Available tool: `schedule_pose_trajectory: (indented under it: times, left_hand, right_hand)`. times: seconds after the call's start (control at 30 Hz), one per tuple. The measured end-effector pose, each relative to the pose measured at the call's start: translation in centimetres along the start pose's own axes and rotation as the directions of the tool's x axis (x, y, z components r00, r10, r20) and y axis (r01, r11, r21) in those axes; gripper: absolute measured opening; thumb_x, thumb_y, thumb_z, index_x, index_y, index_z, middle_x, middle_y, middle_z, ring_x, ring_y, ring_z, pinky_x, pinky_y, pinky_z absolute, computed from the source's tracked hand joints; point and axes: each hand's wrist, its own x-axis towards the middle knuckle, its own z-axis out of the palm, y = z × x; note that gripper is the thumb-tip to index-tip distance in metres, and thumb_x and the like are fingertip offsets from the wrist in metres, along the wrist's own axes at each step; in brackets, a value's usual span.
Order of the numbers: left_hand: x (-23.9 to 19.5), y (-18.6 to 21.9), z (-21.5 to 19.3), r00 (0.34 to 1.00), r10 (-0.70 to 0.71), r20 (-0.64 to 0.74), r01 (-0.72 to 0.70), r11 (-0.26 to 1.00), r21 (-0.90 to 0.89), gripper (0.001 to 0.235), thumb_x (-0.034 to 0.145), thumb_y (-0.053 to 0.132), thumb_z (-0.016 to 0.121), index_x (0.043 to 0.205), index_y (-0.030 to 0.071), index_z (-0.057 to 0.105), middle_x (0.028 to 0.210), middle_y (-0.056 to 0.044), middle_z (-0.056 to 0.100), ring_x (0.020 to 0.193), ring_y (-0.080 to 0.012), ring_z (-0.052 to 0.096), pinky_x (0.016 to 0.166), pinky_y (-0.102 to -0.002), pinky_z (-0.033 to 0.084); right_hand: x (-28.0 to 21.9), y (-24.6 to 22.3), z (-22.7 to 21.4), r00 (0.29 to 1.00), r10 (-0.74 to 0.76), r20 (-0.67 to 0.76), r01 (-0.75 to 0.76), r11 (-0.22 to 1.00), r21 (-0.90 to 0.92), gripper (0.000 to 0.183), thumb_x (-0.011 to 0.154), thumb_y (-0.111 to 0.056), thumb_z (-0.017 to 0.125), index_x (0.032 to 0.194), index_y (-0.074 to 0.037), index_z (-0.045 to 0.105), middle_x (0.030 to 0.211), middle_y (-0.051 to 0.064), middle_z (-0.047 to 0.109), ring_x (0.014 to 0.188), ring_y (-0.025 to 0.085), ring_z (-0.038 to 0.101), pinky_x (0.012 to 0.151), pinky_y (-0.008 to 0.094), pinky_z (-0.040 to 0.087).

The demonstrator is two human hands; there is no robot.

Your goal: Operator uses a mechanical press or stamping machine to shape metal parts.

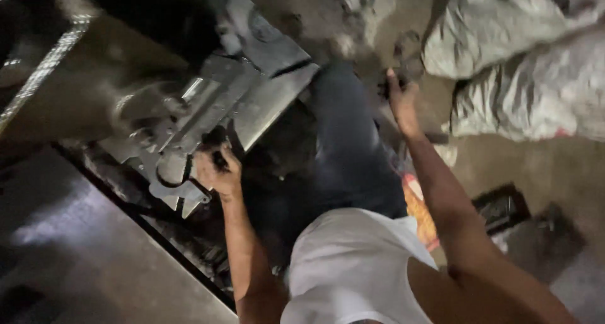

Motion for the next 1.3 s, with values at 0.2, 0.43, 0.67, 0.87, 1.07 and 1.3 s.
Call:
schedule_pose_trajectory:
  times: [0.2, 0.43, 0.67, 0.87, 1.07, 1.3]
  left_hand:
    - [0.0, -1.2, 0.8, 0.975, 0.036, 0.219, -0.070, 0.987, 0.146, 0.026, 0.100, 0.023, 0.079, 0.093, -0.001, 0.069, 0.089, -0.020, 0.070, 0.079, -0.0413, 0.067, 0.070, -0.048, 0.053]
    - [0.4, -0.9, 1.1, 0.943, 0.139, 0.304, -0.211, 0.953, 0.217, 0.034, 0.115, 0.025, 0.070, 0.102, -0.007, 0.070, 0.101, -0.023, 0.071, 0.088, -0.0423, 0.069, 0.077, -0.048, 0.055]
    - [1.8, 2.2, 2.1, 0.943, 0.141, 0.301, -0.221, 0.943, 0.249, 0.043, 0.120, 0.030, 0.059, 0.105, -0.007, 0.076, 0.102, -0.020, 0.075, 0.087, -0.0361, 0.073, 0.075, -0.045, 0.055]
    - [-0.1, -2.6, 1.4, 0.949, 0.053, 0.311, -0.181, 0.899, 0.399, 0.048, 0.116, 0.036, 0.062, 0.089, -0.003, 0.071, 0.081, -0.014, 0.070, 0.067, -0.0269, 0.068, 0.060, -0.041, 0.050]
    - [0.9, -0.2, 2.2, 0.943, 0.152, 0.295, -0.253, 0.904, 0.345, 0.045, 0.120, 0.031, 0.058, 0.096, -0.006, 0.070, 0.088, -0.013, 0.072, 0.079, -0.0253, 0.071, 0.074, -0.040, 0.057]
    - [1.2, 0.2, 2.7, 0.965, 0.091, 0.247, -0.185, 0.901, 0.391, 0.048, 0.117, 0.035, 0.062, 0.090, -0.004, 0.071, 0.080, -0.014, 0.071, 0.066, -0.0253, 0.070, 0.059, -0.037, 0.053]
  right_hand:
    - [-11.8, 8.0, -7.9, 0.968, 0.166, 0.186, -0.016, 0.787, -0.617, 0.030, 0.112, -0.025, 0.063, 0.107, 0.004, 0.069, 0.086, 0.023, 0.069, 0.073, 0.031, 0.066, 0.069, 0.044, 0.054]
    - [-18.5, 7.9, -9.6, 0.979, 0.202, 0.003, -0.187, 0.914, -0.361, 0.025, 0.101, -0.020, 0.065, 0.120, -0.004, 0.069, 0.100, 0.019, 0.073, 0.083, 0.033, 0.071, 0.073, 0.043, 0.056]
    - [-18.9, 11.5, -9.3, 0.994, 0.025, 0.103, 0.018, 0.919, -0.393, 0.023, 0.100, -0.012, 0.065, 0.121, -0.005, 0.066, 0.109, 0.019, 0.069, 0.097, 0.040, 0.068, 0.085, 0.045, 0.055]
    - [-18.9, 11.7, -8.9, 0.993, -0.044, 0.113, 0.089, 0.897, -0.433, 0.027, 0.096, -0.011, 0.069, 0.122, -0.007, 0.063, 0.115, 0.021, 0.066, 0.100, 0.044, 0.066, 0.084, 0.049, 0.055]
    - [-19.0, 12.5, -9.1, 0.991, 0.003, 0.134, 0.053, 0.909, -0.413, 0.031, 0.095, -0.010, 0.069, 0.125, -0.007, 0.062, 0.115, 0.021, 0.065, 0.098, 0.044, 0.066, 0.081, 0.049, 0.056]
    - [-18.8, 12.1, -8.8, 0.989, 0.076, 0.127, -0.020, 0.919, -0.394, 0.029, 0.095, -0.010, 0.069, 0.124, -0.009, 0.064, 0.116, 0.020, 0.066, 0.102, 0.042, 0.067, 0.085, 0.047, 0.056]
